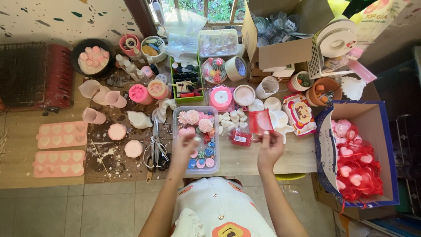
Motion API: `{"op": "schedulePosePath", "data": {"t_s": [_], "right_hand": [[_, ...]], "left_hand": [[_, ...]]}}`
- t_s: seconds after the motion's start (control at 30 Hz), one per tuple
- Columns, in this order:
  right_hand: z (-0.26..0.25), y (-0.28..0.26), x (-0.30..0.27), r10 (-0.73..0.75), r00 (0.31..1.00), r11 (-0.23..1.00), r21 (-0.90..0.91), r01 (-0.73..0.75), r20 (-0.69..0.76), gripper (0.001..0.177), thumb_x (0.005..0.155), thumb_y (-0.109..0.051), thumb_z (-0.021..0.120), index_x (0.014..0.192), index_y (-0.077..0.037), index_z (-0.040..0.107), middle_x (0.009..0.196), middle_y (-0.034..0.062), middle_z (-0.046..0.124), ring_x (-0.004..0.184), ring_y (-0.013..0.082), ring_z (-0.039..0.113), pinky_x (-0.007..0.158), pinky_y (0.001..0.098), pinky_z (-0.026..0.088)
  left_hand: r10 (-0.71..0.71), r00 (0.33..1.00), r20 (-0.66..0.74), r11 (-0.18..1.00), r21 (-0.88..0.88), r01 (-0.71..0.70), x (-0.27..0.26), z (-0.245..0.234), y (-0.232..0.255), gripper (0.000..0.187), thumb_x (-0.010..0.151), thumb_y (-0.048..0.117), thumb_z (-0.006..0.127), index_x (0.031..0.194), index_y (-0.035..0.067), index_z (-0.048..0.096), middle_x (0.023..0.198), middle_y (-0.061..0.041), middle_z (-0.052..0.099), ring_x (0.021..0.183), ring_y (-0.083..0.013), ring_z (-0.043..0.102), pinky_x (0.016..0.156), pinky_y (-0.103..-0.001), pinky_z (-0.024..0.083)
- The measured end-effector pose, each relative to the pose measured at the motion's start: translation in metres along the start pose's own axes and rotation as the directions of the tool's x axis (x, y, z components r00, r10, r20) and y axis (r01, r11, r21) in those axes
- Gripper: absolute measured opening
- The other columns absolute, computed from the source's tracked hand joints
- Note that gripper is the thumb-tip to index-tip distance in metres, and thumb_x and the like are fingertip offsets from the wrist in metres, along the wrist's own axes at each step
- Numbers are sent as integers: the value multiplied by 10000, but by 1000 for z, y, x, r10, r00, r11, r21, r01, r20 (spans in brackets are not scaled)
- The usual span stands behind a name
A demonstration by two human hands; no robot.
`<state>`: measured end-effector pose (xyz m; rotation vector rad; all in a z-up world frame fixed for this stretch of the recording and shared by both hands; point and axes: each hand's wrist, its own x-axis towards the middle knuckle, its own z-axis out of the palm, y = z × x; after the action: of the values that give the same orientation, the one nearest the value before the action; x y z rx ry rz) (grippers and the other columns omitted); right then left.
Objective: Pack heart-shaped candles into a small mesh bag.
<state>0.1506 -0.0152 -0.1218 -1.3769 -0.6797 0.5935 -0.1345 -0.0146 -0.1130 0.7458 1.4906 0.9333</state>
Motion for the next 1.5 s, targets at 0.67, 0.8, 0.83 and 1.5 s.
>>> {"op": "schedulePosePath", "data": {"t_s": [0.67,0.8,0.83,1.5], "right_hand": [[104,-39,-30,511,735,790,95,-606,445,66,980,-78,572,1036,-44,577,692,15,547,533,114,497,557,299,483],[113,-45,-19,554,430,652,-51,-757,713,124,984,-104,617,922,-32,538,641,2,482,485,114,448,518,308,475],[117,-48,-18,555,427,650,-53,-758,714,124,984,-104,617,922,-32,538,641,2,482,485,114,448,518,308,475],[180,26,-66,506,444,815,-241,-527,740,232,1003,-228,662,1067,-25,755,846,35,709,712,110,637,637,272,529]], "left_hand": [[9,997,77,973,-230,9,14,6,60,200,930,178,707,1054,66,597,930,-9,685,808,-141,691,689,-362,598],[128,963,237,918,-395,-25,6,-18,76,425,774,113,782,1156,169,606,1011,64,704,948,-83,691,841,-306,593],[126,964,235,918,-395,-24,18,-26,58,425,774,113,782,1156,169,606,1011,64,704,948,-83,691,841,-306,593],[-49,999,-18,847,-530,32,25,-89,34,248,868,147,829,1087,97,726,964,12,735,817,-93,673,615,-215,517]]}}
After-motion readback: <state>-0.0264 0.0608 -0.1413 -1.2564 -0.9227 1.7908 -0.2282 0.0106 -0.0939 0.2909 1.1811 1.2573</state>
